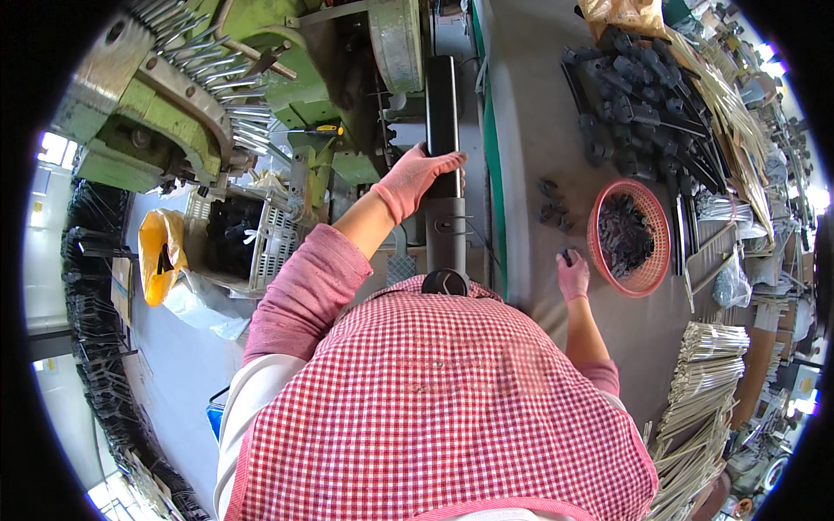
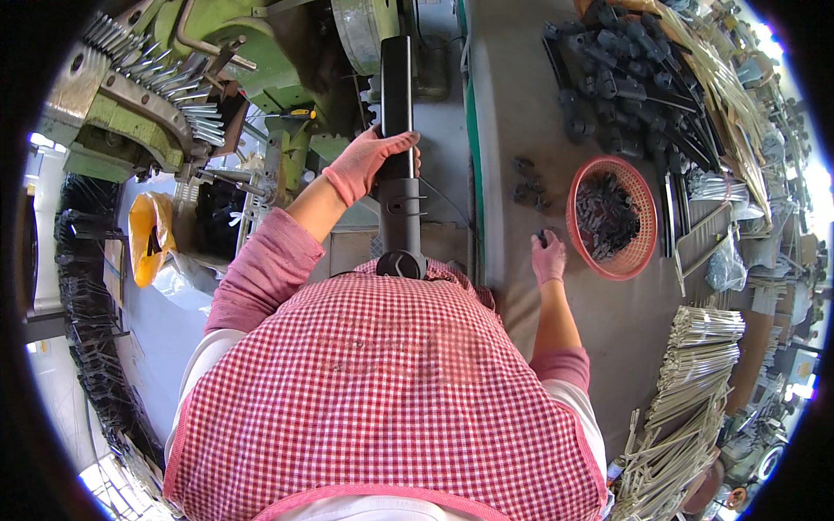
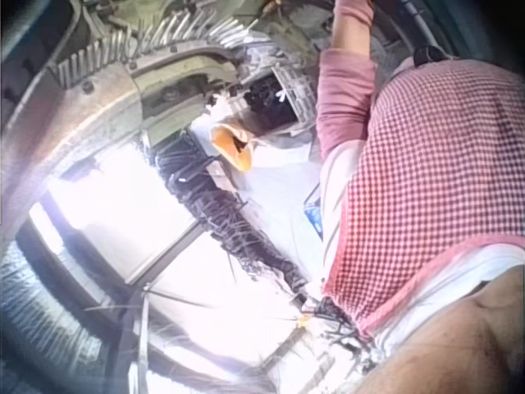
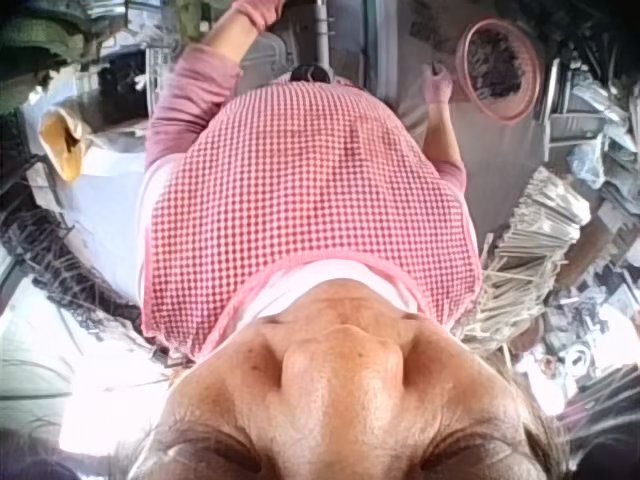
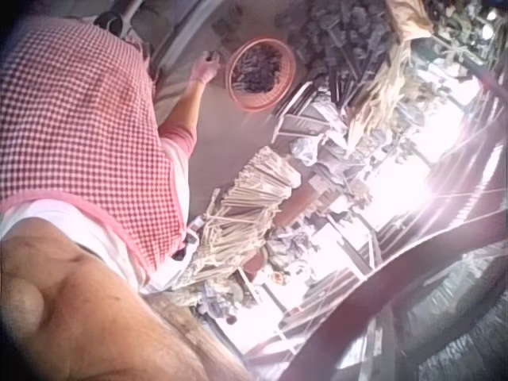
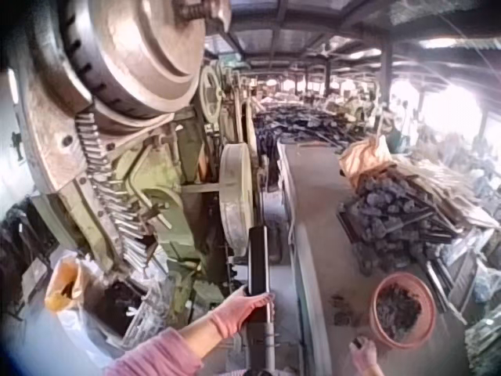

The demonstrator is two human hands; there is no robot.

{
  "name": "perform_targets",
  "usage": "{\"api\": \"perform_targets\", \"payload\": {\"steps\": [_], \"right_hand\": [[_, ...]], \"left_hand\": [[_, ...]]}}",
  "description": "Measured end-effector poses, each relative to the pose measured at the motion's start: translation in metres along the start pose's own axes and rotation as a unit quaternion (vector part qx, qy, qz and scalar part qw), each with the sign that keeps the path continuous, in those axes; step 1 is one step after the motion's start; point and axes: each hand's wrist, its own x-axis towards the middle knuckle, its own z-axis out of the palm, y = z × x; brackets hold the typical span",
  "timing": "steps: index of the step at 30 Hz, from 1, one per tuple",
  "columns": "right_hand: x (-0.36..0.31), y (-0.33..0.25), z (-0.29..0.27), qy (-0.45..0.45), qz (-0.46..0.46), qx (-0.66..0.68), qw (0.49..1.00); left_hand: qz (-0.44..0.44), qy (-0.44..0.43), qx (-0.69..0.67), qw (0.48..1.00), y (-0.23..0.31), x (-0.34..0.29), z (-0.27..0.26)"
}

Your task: The person repeatedly picks small black plastic components from a red basket, inserts them into a larger black plastic housing, and places the assembled units into a blue crate. The person also uses a metal rod to adjust or clear a nearby machine during the process.

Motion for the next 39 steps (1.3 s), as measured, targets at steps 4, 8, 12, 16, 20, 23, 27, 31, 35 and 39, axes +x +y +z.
{"api": "perform_targets", "payload": {"steps": [4,8,12,16,20,23,27,31,35,39], "right_hand": [[-0.043,-0.085,0.001,-0.236,-0.022,0.516,0.823],[-0.070,-0.176,-0.008,-0.365,-0.065,0.469,0.801],[-0.082,-0.225,-0.013,-0.418,-0.118,0.384,0.815],[-0.092,-0.253,0.002,-0.422,-0.128,0.345,0.829],[-0.107,-0.277,0.025,-0.350,-0.138,0.386,0.842],[-0.118,-0.296,0.048,-0.322,-0.084,0.381,0.863],[-0.129,-0.328,0.085,-0.242,-0.217,0.208,0.923],[-0.128,-0.374,0.115,-0.223,-0.346,-0.038,0.911],[-0.134,-0.417,0.134,-0.241,-0.383,-0.097,0.887],[-0.131,-0.453,0.155,-0.345,-0.317,0.007,0.883]], "left_hand": [[0.002,-0.030,-0.096,0.995,-0.011,-0.010,-0.002],[0.020,-0.063,-0.114,0.991,-0.016,-0.021,-0.005],[0.022,-0.043,-0.108,0.993,-0.011,-0.033,-0.015],[0.035,-0.063,-0.134,0.988,-0.009,-0.043,-0.027],[0.075,-0.056,-0.163,0.982,-0.010,-0.052,-0.044],[0.112,-0.006,-0.195,0.974,-0.010,-0.059,-0.060],[0.174,0.152,-0.224,0.947,-0.010,-0.065,-0.085],[0.203,0.290,-0.252,0.901,0.001,-0.065,-0.119],[0.227,0.350,-0.207,0.885,0.017,-0.081,-0.153],[0.260,0.366,-0.183,0.874,0.004,-0.122,-0.172]]}}
